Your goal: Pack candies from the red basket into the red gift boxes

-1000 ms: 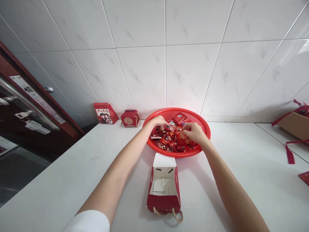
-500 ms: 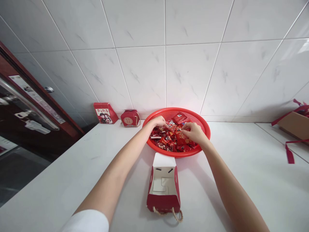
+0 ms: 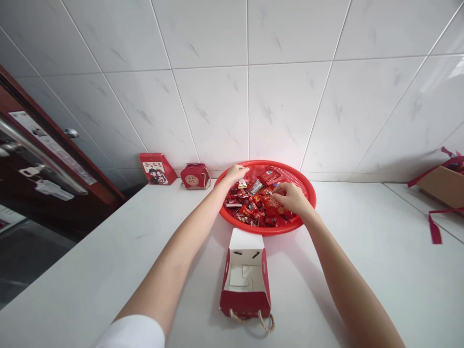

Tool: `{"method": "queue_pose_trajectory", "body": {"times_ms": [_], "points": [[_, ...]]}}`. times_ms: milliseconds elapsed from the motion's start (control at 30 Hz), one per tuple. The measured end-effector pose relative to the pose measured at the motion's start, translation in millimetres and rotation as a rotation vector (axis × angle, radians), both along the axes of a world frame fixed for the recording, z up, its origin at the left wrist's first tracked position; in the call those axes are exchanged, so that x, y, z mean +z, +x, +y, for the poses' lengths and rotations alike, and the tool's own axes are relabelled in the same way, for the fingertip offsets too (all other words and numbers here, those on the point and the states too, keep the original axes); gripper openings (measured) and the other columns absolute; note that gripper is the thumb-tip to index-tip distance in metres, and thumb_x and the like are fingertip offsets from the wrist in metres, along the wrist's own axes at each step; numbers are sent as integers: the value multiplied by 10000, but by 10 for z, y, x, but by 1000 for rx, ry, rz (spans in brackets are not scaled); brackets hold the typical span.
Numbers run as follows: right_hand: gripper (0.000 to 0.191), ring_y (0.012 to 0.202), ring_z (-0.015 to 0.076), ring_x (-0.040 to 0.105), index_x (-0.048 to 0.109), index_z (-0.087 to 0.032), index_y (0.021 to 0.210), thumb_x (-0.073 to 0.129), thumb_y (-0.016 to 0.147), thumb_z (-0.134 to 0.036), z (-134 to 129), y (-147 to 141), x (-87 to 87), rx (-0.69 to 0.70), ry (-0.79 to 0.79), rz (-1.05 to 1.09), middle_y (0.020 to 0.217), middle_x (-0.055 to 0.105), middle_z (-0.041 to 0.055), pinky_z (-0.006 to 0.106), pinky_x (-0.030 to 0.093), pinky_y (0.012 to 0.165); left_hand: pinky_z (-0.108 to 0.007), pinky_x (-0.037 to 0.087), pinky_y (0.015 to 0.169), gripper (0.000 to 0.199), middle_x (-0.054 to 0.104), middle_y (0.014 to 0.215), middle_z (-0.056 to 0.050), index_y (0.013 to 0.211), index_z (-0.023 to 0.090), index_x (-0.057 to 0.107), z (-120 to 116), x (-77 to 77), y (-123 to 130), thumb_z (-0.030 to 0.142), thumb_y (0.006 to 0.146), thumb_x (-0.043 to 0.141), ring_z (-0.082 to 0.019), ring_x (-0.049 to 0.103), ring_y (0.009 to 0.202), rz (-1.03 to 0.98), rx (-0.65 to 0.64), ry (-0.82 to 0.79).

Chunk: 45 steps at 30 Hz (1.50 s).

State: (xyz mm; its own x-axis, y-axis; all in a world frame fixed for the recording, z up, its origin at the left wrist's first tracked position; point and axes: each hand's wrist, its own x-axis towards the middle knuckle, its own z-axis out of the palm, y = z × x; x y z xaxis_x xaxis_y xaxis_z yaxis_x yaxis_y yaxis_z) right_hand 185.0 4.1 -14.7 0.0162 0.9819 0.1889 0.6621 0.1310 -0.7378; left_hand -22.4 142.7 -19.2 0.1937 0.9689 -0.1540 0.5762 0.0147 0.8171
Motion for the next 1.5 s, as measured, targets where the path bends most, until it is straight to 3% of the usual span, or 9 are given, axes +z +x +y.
{"method": "queue_pose_trajectory", "body": {"times_ms": [167, 367, 600, 833, 1200, 1500], "points": [[102, 640, 209, 685, 670, -222, 692, 635, 765, -161, -6, -2, 2, 3, -5, -9, 657, 710, 12, 288, 497, 614, -258, 394, 567, 189, 646, 686, 1, 709, 179, 641, -75, 41, 37, 336, 789, 710, -125, 542, 596, -13, -33, 67], [87, 628, 193, 682, 679, -205, 731, 635, 781, -149, -22, -6, 26, 7, -20, -20, 668, 718, 15, 262, 478, 585, -240, 425, 567, 77, 737, 724, -12, 690, 189, 756, -203, 92, 74, 220, 620, 760, -140, 595, 621, 81, -231, -23], [92, 653, 212, 698, 674, -212, 706, 640, 767, -152, -11, -5, 27, 9, -26, -32, 657, 716, 17, 282, 492, 631, -239, 411, 597, 122, 741, 678, 21, 648, 225, 807, -261, 151, 84, 235, 536, 854, -141, 595, 633, 198, -425, -59], [96, 665, 212, 701, 668, -216, 707, 639, 771, -151, -1, 3, 3, 16, -9, -29, 658, 720, 18, 283, 491, 632, -261, 389, 575, 163, 693, 576, 24, 607, 231, 808, -254, 102, 104, 316, 498, 894, -133, 522, 561, 258, -557, -75], [96, 695, 220, 713, 678, -218, 703, 652, 763, -148, 17, 11, -17, 32, 4, -23, 676, 740, 28, 279, 499, 622, -282, 454, 685, 130, 755, 683, -4, 634, 254, 823, -233, 83, 83, 290, 535, 899, -177, 611, 668, 257, -616, -80], [92, 698, 216, 711, 674, -207, 741, 643, 790, -135, -2, -5, 16, 26, -32, -31, 701, 738, 34, 274, 495, 613, -277, 355, 585, 267, 595, 540, 31, 586, 179, 745, -218, 99, 60, 389, 563, 908, -117, 454, 546, 152, -574, -51]]}}
